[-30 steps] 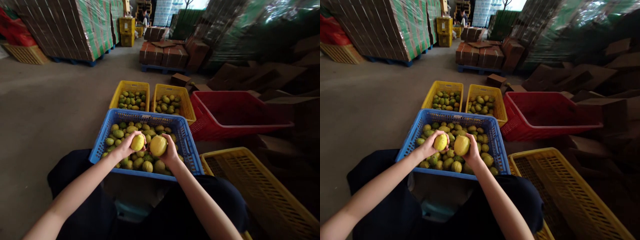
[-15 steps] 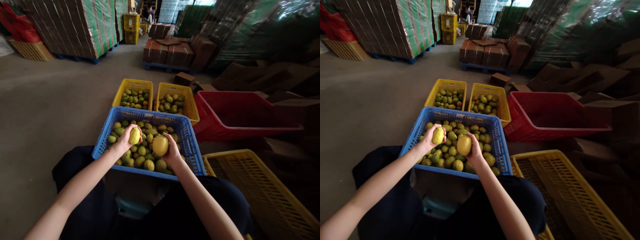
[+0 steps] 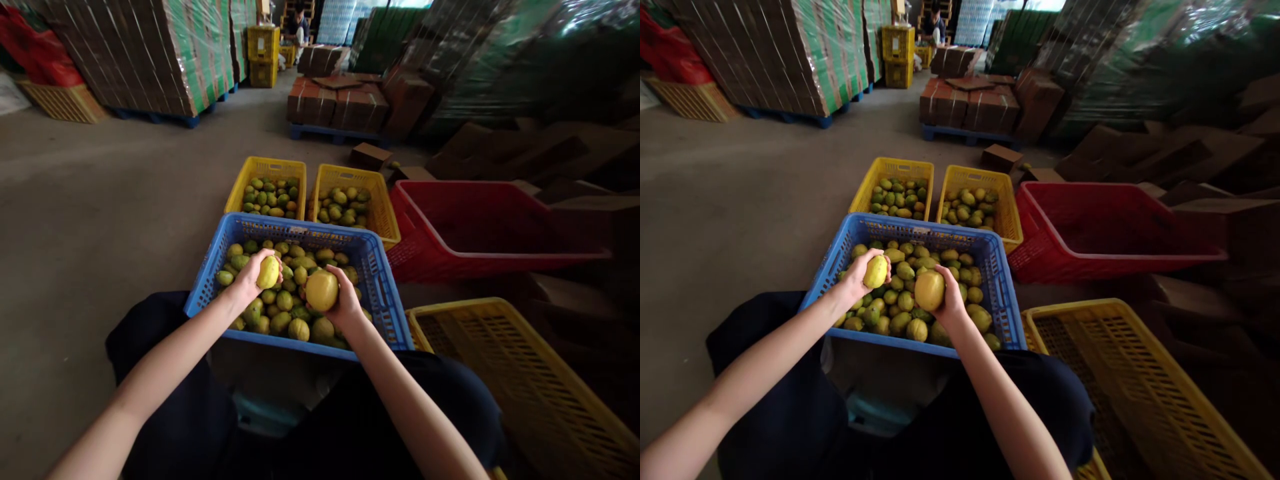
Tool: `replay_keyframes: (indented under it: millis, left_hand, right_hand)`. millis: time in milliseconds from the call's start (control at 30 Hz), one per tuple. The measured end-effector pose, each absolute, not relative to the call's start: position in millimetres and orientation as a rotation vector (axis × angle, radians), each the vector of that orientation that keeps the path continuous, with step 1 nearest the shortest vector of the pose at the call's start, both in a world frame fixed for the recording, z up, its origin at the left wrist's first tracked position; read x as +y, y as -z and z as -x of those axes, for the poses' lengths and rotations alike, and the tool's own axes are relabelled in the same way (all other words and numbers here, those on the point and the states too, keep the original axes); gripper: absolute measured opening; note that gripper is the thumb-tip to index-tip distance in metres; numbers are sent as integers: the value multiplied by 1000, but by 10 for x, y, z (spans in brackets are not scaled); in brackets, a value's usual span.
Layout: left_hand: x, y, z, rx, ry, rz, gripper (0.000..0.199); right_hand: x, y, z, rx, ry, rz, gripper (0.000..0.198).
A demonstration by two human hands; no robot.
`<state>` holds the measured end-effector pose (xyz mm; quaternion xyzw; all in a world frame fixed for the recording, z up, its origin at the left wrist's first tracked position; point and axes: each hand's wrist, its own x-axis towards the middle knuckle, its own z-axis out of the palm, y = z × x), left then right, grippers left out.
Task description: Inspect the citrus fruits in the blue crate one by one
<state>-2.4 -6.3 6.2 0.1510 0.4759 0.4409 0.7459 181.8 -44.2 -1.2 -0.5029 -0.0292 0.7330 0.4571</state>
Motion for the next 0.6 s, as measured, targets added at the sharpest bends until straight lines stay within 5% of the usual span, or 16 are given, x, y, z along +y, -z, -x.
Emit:
replay_keyframes:
  millis: [433, 600]
  left_hand:
    - [-50, 43, 112, 1022, -939, -98, 24]
    - [-225, -45, 53, 967, -1003, -370, 10]
  right_hand:
    - [-480, 106, -1810, -372, -1773, 1116, 26]
    - [-579, 96, -1761, -930, -1330, 1177, 53]
